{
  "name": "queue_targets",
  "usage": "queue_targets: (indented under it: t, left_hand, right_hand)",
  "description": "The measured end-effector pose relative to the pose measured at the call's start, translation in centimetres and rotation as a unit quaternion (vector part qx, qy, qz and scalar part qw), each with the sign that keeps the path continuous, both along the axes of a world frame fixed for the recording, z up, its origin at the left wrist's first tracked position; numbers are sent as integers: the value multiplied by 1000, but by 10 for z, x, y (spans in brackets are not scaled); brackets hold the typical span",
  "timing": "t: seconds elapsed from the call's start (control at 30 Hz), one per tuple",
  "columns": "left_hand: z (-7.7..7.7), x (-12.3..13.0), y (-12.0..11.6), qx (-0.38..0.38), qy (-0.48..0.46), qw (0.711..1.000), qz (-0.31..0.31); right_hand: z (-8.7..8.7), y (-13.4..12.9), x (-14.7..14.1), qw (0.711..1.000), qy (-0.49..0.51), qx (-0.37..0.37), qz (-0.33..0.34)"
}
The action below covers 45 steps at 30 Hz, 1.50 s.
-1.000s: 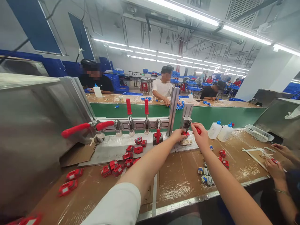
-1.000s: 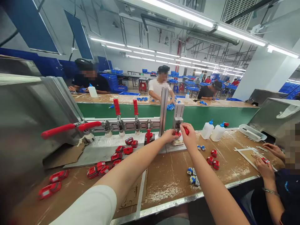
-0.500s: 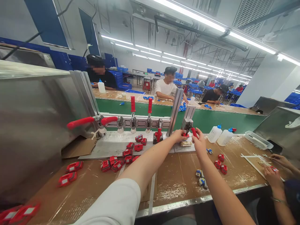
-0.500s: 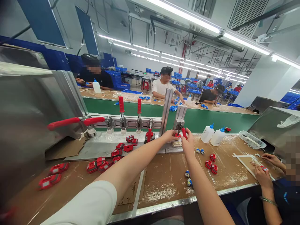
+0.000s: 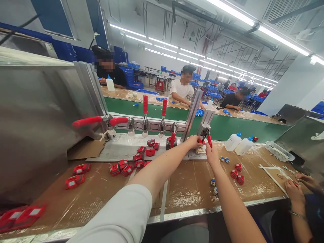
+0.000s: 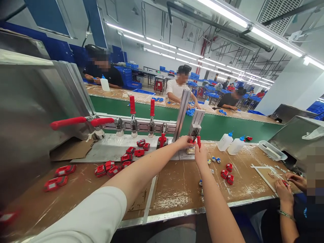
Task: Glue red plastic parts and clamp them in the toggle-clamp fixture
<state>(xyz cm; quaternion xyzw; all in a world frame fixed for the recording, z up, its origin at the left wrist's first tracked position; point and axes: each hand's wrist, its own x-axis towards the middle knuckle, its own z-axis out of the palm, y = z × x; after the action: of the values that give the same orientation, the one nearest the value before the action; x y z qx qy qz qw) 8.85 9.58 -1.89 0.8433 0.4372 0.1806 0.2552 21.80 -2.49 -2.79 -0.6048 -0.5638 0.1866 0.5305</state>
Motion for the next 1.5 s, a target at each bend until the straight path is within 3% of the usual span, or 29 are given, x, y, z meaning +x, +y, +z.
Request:
queue_targets:
  t: [0.13,0.27,0.47,0.57,0.63,0.7,0.77,0.87,0.93,1.0,1.07,1.13,1.23,1.33,1.5]
  left_hand:
    - [12,-8,-14,17,37,999,-15]
    - [38,-38,-36,43,54,997,-47]
    - [92,-133,-78,85,30,992,-91]
    - [105,-188,-101,120,28,991,-59]
    - [101,-219,-115,144,48,988,-25]
    - [84,-242,-128,166,85,982,-9]
    - [57,-253,-138,193,128,972,-29]
    - [12,-250,-145,247,178,948,-88]
    - [-9,-242,-145,262,201,937,-112]
    - [-20,-236,-144,258,196,940,-110]
    - [-21,-237,-142,244,150,955,-76]
    - [-18,-246,-142,223,58,973,-20]
    - [-18,-264,-145,163,-128,977,48]
    - [-24,-275,-153,74,-279,956,48]
    - [-32,-275,-158,-126,-404,905,52]
  right_hand:
    - [-7,1,-4,995,-73,-10,-73]
    - [-16,2,-9,986,-114,-36,-114]
    - [-27,9,-15,976,-137,-86,-147]
    - [-26,11,-19,973,-136,-106,-153]
    - [-23,9,-22,973,-132,-106,-158]
    - [-20,1,-26,973,-131,-84,-171]
    - [-19,-13,-37,969,-129,-44,-207]
    - [-19,-37,-70,963,-92,111,-228]
    - [-18,-48,-103,971,-87,203,-88]
    - [-15,-53,-138,959,-139,201,142]
    - [-11,-51,-167,909,-206,152,328]
    - [-8,-49,-186,858,-257,101,434]
    - [-9,-50,-197,800,-318,39,507]
    - [-12,-57,-197,761,-360,7,540]
    - [-15,-64,-203,747,-350,39,564]
